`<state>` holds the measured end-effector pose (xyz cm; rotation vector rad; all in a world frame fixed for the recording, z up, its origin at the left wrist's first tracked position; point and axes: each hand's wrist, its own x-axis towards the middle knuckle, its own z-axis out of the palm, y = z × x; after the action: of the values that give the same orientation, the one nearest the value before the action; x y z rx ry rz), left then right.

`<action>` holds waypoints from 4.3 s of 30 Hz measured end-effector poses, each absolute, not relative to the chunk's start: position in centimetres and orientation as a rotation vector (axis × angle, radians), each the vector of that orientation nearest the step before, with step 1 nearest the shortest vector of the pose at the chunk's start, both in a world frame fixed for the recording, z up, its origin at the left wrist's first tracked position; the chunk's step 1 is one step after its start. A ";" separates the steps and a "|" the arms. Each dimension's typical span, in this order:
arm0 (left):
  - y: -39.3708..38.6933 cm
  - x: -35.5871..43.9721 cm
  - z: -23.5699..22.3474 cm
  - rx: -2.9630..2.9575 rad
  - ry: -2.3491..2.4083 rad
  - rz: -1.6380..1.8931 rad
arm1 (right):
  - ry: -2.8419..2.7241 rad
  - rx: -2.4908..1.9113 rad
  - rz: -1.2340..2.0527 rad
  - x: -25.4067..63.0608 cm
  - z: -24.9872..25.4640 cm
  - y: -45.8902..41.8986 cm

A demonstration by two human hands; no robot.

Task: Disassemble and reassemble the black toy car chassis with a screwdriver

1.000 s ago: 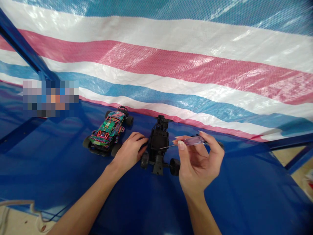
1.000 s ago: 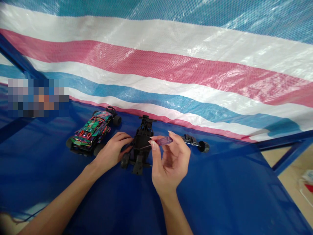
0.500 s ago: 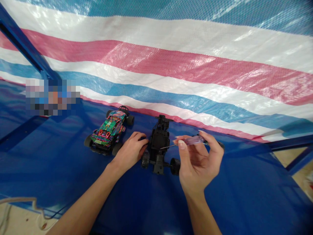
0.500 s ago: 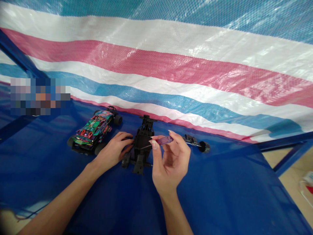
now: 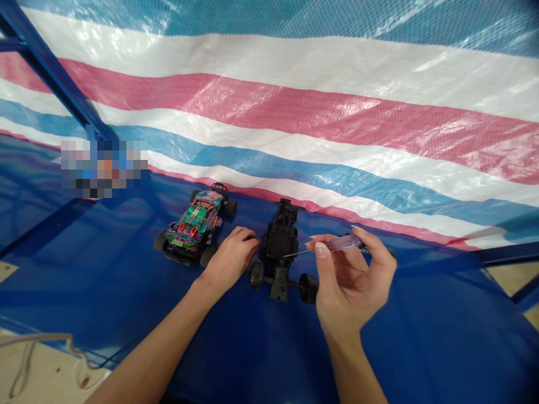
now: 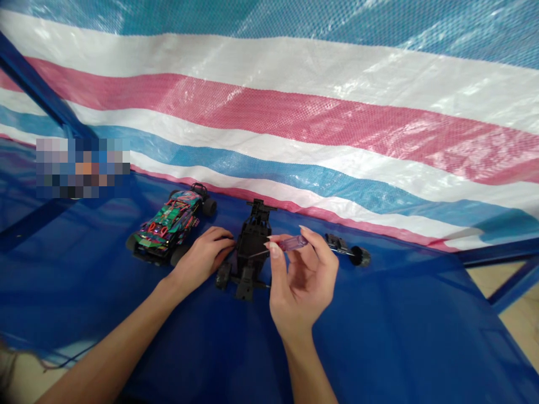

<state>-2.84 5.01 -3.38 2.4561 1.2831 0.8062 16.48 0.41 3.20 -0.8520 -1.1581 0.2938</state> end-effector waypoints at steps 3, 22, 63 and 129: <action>5.0 -2.8 -3.4 2.459 1.285 0.822 | -1.147 -0.856 0.290 16.5 3.2 0.4; 3.0 -1.3 0.8 2.179 1.106 1.537 | -1.047 -0.869 0.181 17.0 3.5 0.8; 3.3 -2.4 -0.7 2.007 1.417 0.967 | -1.102 -0.915 0.220 17.4 2.4 1.0; 2.7 -2.2 0.1 2.035 0.993 0.879 | -1.830 -1.216 1.147 23.4 2.1 1.7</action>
<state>-2.18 2.74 0.07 2.0355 0.9929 0.8792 23.40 1.68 2.13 -1.2160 -1.8303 1.1467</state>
